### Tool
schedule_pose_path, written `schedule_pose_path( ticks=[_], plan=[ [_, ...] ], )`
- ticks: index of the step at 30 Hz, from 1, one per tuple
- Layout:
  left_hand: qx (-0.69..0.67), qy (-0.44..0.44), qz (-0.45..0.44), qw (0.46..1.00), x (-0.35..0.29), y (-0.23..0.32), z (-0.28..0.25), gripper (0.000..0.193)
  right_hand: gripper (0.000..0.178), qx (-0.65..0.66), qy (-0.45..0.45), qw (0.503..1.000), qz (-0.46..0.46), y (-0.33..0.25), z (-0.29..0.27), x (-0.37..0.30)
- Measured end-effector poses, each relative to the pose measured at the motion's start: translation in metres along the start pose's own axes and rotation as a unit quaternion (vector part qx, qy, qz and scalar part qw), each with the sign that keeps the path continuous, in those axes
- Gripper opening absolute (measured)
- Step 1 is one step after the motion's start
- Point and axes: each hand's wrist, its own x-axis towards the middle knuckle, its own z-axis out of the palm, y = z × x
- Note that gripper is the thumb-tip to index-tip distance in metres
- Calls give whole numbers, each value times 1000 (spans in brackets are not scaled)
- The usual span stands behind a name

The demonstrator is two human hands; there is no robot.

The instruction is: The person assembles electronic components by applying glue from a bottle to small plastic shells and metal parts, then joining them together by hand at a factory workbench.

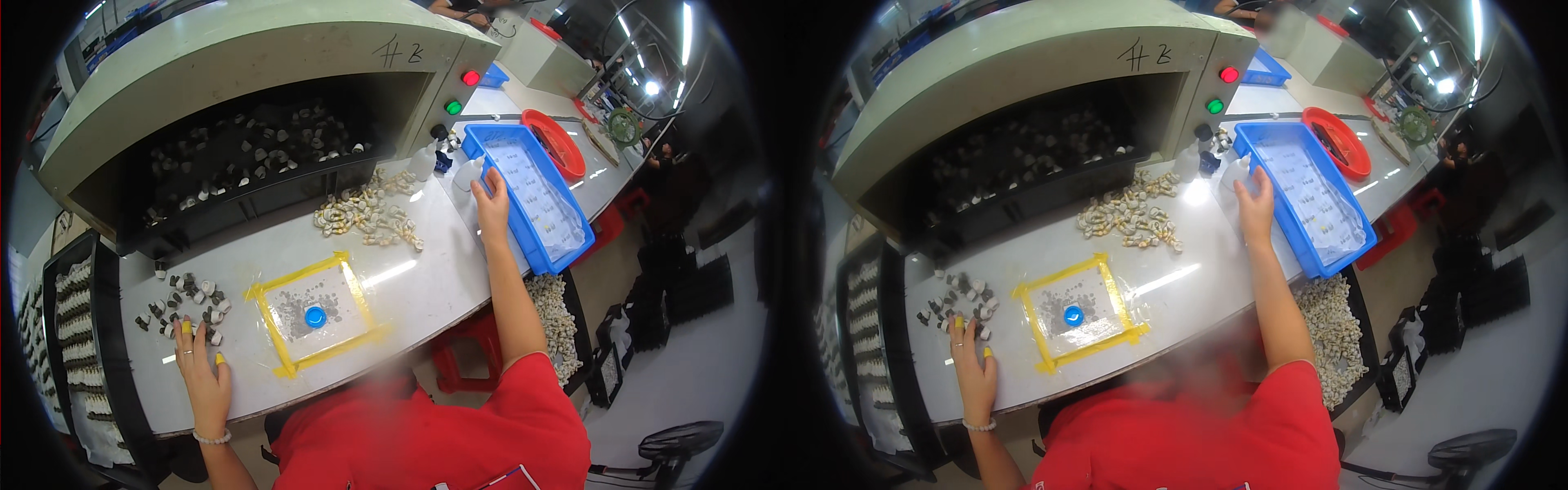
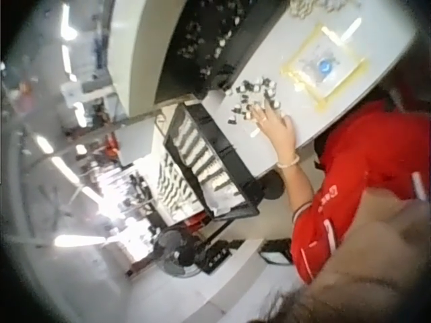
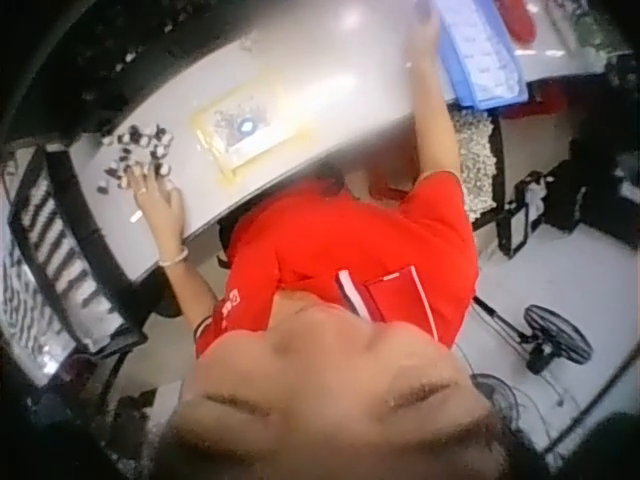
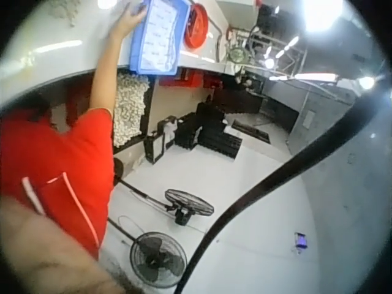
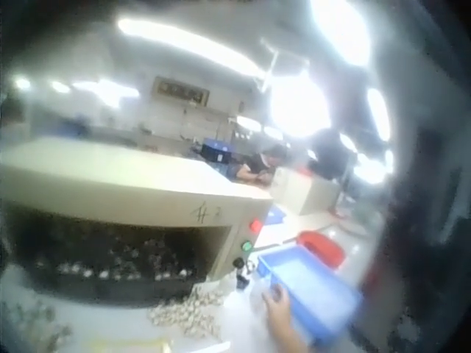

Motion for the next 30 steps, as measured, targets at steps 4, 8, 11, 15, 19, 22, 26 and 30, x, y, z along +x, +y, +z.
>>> schedule_pose_path(
  ticks=[4, 8, 11, 15, 19, 22, 26, 30],
  plan=[
    [-29, 14, -9, 999, -7, 8, 4, 61, 46, 55, -25, 998, 20, 29, 11, 27],
    [-27, 25, -26, 999, -13, 10, 7, 62, 22, 31, -45, 998, 44, 35, 16, 33],
    [-60, 44, 2, 997, -13, 8, 13, 62, 22, 105, -88, 990, 20, -8, 17, 4],
    [-31, 58, 21, 998, -13, 15, 16, 58, 24, 198, -201, 954, 106, -66, 19, -64],
    [-40, 66, 26, 997, -10, 16, 16, 57, 23, 40, -428, 899, 82, -94, 17, -113],
    [-36, 65, 25, 997, -11, 14, 16, 56, 25, -86, -530, 842, -44, -118, 29, -128],
    [-25, 69, 19, 997, -12, 14, 16, 56, 30, -183, -572, 771, -211, -142, 44, -139],
    [-17, 72, 25, 997, -13, 13, 17, 56, 32, -223, -586, 717, -305, -168, 57, -139]
  ],
)
